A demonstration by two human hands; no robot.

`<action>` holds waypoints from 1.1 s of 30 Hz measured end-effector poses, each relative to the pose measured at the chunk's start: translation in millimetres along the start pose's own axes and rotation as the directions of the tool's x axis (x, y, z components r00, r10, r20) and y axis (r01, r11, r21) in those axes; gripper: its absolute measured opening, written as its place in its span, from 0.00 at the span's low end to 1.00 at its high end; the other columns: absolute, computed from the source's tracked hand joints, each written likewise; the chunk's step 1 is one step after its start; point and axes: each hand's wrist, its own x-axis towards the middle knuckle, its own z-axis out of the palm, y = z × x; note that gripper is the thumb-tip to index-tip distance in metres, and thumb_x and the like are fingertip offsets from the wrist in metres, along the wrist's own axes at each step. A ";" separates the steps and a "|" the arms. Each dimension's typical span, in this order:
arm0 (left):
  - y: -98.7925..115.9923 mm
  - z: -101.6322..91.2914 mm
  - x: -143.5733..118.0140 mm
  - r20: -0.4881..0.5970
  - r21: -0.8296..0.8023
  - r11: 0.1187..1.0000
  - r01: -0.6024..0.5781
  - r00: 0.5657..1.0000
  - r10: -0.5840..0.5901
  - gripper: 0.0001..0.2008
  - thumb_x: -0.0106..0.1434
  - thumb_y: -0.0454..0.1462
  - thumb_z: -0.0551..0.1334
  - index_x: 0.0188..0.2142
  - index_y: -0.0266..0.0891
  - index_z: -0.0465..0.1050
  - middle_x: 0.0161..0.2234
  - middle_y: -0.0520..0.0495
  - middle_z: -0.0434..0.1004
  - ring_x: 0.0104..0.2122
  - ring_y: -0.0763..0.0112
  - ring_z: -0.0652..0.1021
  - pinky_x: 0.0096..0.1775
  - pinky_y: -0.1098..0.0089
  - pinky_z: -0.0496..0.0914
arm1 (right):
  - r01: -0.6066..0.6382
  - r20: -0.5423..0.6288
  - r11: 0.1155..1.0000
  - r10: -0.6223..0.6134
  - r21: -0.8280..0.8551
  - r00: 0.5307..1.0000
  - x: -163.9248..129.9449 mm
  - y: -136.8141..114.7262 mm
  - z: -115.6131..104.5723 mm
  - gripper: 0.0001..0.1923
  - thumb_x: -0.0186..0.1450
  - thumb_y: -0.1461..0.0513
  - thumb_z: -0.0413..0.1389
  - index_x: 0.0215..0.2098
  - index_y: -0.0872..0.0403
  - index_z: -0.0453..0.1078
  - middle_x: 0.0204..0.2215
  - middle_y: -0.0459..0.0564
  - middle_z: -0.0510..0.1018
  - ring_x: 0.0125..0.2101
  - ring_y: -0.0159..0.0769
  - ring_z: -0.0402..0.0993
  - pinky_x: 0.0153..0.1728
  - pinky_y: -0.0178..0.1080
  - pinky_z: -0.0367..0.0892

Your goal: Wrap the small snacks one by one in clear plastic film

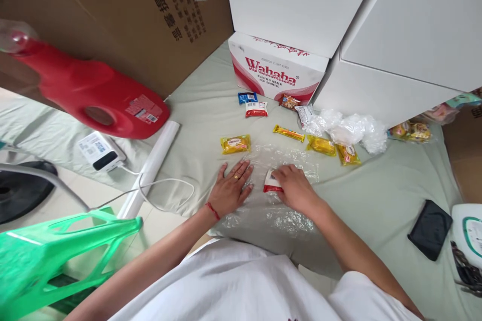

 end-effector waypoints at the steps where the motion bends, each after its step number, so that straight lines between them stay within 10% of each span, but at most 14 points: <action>1: 0.0 0.1 0.1 0.003 0.002 1.000 0.000 1.000 0.000 0.29 0.77 0.48 0.48 0.73 0.43 0.56 0.73 0.40 0.57 0.72 0.54 0.61 0.71 0.40 0.46 | -0.011 -0.037 1.000 0.011 0.006 0.999 0.3 7.4 -2.0 0.26 0.64 0.62 0.63 0.61 0.51 0.72 0.53 0.58 0.76 0.50 0.51 0.69 0.52 0.49 0.67; 9: 0.3 -0.7 0.7 0.013 0.002 1.000 0.000 1.000 0.000 0.29 0.77 0.48 0.47 0.73 0.44 0.57 0.73 0.42 0.56 0.72 0.56 0.60 0.71 0.41 0.44 | -0.295 -0.242 0.951 0.265 -0.097 0.934 97.5 97.3 -55.2 0.24 0.71 0.51 0.56 0.59 0.54 0.73 0.55 0.61 0.75 0.54 0.55 0.67 0.53 0.49 0.66; 13: 0.1 -0.1 -0.4 0.005 0.022 1.000 0.008 1.000 -0.008 0.29 0.77 0.48 0.48 0.73 0.45 0.56 0.73 0.41 0.56 0.72 0.56 0.60 0.71 0.42 0.45 | -0.437 -0.452 0.894 0.350 -0.101 0.820 172.0 104.3 -65.3 0.20 0.75 0.59 0.48 0.61 0.57 0.68 0.57 0.63 0.73 0.55 0.52 0.66 0.49 0.46 0.67; 18: -0.3 -1.9 -1.2 0.019 0.004 1.000 0.007 1.000 -0.007 0.29 0.77 0.48 0.47 0.72 0.43 0.57 0.73 0.42 0.56 0.72 0.58 0.60 0.72 0.43 0.45 | -0.513 -0.388 0.851 0.439 -0.108 0.810 215.6 96.8 -54.9 0.20 0.74 0.64 0.44 0.53 0.67 0.73 0.51 0.70 0.75 0.52 0.55 0.69 0.49 0.48 0.66; 26: -1.7 -3.5 -1.0 -0.009 -0.026 1.000 -0.004 1.000 0.004 0.28 0.77 0.47 0.50 0.72 0.42 0.59 0.72 0.41 0.59 0.72 0.57 0.61 0.72 0.43 0.44 | -0.150 -0.468 0.977 0.064 -0.150 0.881 271.1 56.0 -67.0 0.23 0.76 0.54 0.44 0.53 0.61 0.72 0.53 0.66 0.73 0.59 0.58 0.59 0.54 0.53 0.64; 33: -3.0 -3.8 -2.0 -0.017 -0.046 0.999 -0.010 1.000 0.010 0.27 0.77 0.47 0.51 0.70 0.41 0.60 0.72 0.42 0.59 0.71 0.58 0.62 0.72 0.44 0.43 | 0.028 -0.166 0.976 -0.065 -0.218 0.984 335.3 45.0 -57.2 0.25 0.70 0.56 0.57 0.63 0.57 0.66 0.62 0.62 0.68 0.53 0.49 0.71 0.48 0.44 0.68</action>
